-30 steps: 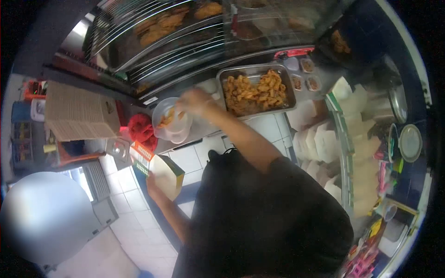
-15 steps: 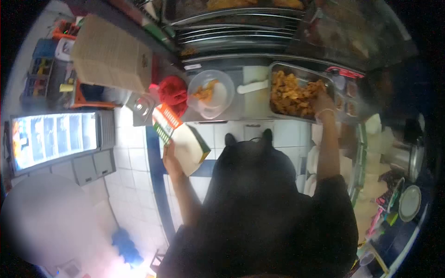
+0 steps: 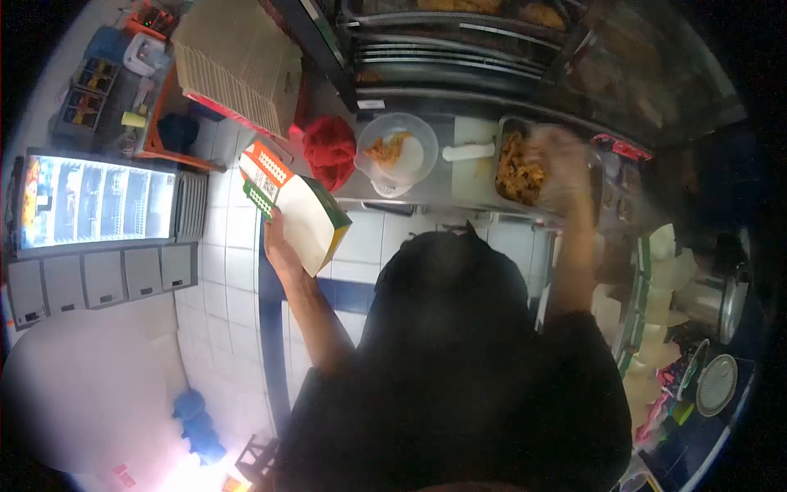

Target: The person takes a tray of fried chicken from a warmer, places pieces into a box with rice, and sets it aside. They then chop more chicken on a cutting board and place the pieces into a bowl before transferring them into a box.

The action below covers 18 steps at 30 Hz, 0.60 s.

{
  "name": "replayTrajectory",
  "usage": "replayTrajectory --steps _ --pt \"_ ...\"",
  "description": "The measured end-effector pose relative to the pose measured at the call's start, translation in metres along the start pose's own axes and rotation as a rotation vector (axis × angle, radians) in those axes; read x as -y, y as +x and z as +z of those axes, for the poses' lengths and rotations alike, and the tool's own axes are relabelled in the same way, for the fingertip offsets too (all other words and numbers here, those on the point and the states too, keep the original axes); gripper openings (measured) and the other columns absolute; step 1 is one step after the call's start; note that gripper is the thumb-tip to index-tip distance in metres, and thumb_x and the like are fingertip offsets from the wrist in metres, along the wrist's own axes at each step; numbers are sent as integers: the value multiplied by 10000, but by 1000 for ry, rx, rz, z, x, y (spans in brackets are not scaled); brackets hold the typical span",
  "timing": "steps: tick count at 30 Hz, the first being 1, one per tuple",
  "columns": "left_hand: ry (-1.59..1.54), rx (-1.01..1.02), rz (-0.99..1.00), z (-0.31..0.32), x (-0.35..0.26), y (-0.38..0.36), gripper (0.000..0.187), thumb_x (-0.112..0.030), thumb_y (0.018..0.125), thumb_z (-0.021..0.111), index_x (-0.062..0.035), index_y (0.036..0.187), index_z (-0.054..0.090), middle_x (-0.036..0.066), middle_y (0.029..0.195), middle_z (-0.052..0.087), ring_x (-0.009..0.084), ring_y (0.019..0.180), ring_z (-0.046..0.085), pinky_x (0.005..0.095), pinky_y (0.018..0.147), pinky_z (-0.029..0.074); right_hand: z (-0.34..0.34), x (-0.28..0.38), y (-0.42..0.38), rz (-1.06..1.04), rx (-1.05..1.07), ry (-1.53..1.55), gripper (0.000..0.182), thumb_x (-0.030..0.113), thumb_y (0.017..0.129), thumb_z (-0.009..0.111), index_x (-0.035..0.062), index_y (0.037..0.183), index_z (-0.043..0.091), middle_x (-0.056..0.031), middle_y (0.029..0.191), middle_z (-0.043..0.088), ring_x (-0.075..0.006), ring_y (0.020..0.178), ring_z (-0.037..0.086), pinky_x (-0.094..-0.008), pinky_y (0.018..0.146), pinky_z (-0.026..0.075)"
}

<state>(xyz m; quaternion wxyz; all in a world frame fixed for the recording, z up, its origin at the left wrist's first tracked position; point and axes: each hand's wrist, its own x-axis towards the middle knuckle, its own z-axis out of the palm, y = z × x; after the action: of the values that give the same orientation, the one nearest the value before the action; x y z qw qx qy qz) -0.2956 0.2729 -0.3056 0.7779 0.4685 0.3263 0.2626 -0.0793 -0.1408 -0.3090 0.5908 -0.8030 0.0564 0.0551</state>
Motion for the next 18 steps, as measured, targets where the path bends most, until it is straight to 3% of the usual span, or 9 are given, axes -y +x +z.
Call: replayTrajectory --steps 3,4,6,7,12,14,15,17,18 --pt "-71 50 62 14 -4 5 395 -314 994 535 20 1204 546 116 1056 624 239 930 652 361 808 534 92 38 -9 -66 296 -332 218 236 920 658 64 1044 708 -46 816 701 -149 706 654 -307 663 538" --pt "-53 57 45 19 -7 1 382 -294 995 531 12 1222 533 127 1082 621 236 943 650 357 814 530 121 21 2 -205 427 -93 195 236 913 653 62 966 723 -55 769 696 -157 658 641 -315 634 526" --pt "-39 94 23 26 -8 -2 371 -274 995 528 4 1241 520 137 1109 619 234 957 647 354 820 526 168 0 16 -426 406 -329 213 246 902 658 43 926 717 -69 768 694 -161 635 640 -318 621 523" --pt "-45 120 -1 25 -6 -3 363 -269 995 533 2 1237 524 135 1116 618 229 962 646 349 825 525 177 2 15 -391 432 -304 225 257 896 664 39 918 714 -78 760 691 -164 627 639 -318 618 523" --pt "38 77 -41 -6 19 8 346 -253 1000 517 9 1223 548 113 1112 620 204 988 625 336 816 517 193 14 6 -172 562 -53 243 273 874 691 38 933 706 -101 797 694 -163 701 656 -303 666 527" --pt "601 128 383 -78 83 49 362 -275 1002 492 16 1201 577 103 1097 619 202 987 616 333 806 513 196 -18 20 -232 520 271 234 252 846 718 54 970 699 -88 858 699 -139 786 649 -294 721 519" --pt "657 193 184 -55 61 39 384 -295 1005 470 16 1191 596 102 1080 617 207 966 618 336 802 514 184 -18 22 -215 457 259 234 252 846 718 54 970 699 -88 858 699 -139 786 649 -294 721 519" --pt "493 89 71 -25 45 14 318 -296 982 530 -19 1116 610 85 987 620 199 857 622 333 736 510 159 -7 23 -336 352 -231 240 219 824 737 58 996 691 -75 903 702 -142 849 652 -298 772 516" --pt "500 126 53 -19 45 10 318 -296 982 530 -19 1116 610 85 987 620 199 857 622 333 736 510 136 -6 17 -312 319 -238 240 219 824 737 58 996 691 -75 903 702 -142 849 652 -298 772 516"
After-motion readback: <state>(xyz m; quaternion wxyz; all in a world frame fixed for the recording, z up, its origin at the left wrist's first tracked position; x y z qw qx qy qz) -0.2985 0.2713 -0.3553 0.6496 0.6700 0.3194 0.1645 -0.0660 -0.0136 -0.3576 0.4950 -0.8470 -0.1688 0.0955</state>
